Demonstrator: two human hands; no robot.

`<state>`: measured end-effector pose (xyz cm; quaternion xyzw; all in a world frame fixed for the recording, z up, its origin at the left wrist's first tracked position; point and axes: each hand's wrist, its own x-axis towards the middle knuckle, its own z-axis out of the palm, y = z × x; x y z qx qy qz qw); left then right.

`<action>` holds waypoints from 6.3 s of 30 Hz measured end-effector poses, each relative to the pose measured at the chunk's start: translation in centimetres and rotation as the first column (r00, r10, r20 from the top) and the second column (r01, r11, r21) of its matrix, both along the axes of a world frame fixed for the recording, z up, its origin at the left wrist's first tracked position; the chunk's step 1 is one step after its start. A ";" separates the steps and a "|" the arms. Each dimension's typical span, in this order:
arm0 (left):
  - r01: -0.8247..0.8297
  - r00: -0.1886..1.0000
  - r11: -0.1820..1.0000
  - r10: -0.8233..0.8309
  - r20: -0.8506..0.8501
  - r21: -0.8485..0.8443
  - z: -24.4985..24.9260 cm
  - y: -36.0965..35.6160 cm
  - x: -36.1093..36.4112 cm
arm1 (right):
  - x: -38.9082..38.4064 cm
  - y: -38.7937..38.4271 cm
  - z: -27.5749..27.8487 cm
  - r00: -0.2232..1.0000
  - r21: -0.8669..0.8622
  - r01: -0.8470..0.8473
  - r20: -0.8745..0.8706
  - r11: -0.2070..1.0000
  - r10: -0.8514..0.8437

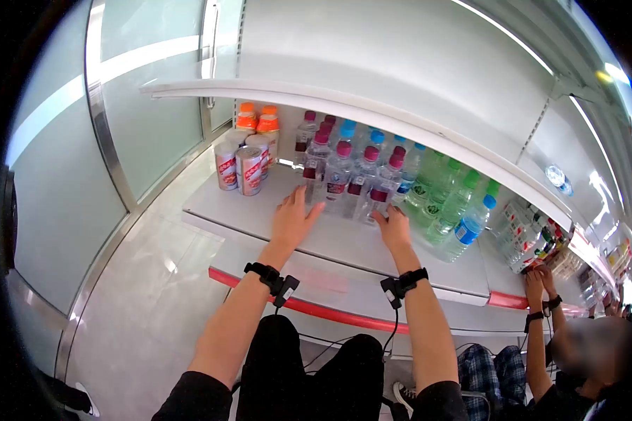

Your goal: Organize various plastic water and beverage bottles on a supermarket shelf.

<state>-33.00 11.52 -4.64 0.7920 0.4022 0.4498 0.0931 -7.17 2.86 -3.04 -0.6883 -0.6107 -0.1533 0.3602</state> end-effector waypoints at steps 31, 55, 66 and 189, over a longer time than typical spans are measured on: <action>0.060 0.997 0.995 -0.064 -0.051 -0.078 14.3 18.0 0.2 | -4.4 -7.4 -0.8 0.909 0.158 -0.081 -0.393 0.984 0.138; -0.266 0.951 0.889 0.180 0.251 0.372 17.2 5.4 -4.3 | -4.4 -7.5 -0.9 0.885 0.158 -0.031 -0.455 0.987 0.100; 0.653 0.553 0.732 -0.637 0.537 0.195 9.5 -4.0 5.1 | -6.2 -9.8 0.2 0.482 0.335 -0.360 -0.733 0.871 0.481; 0.071 0.930 0.960 -0.163 0.329 0.272 1.4 -1.6 -0.8 | -13.8 0.9 1.4 0.811 0.213 -0.309 -0.449 0.927 0.374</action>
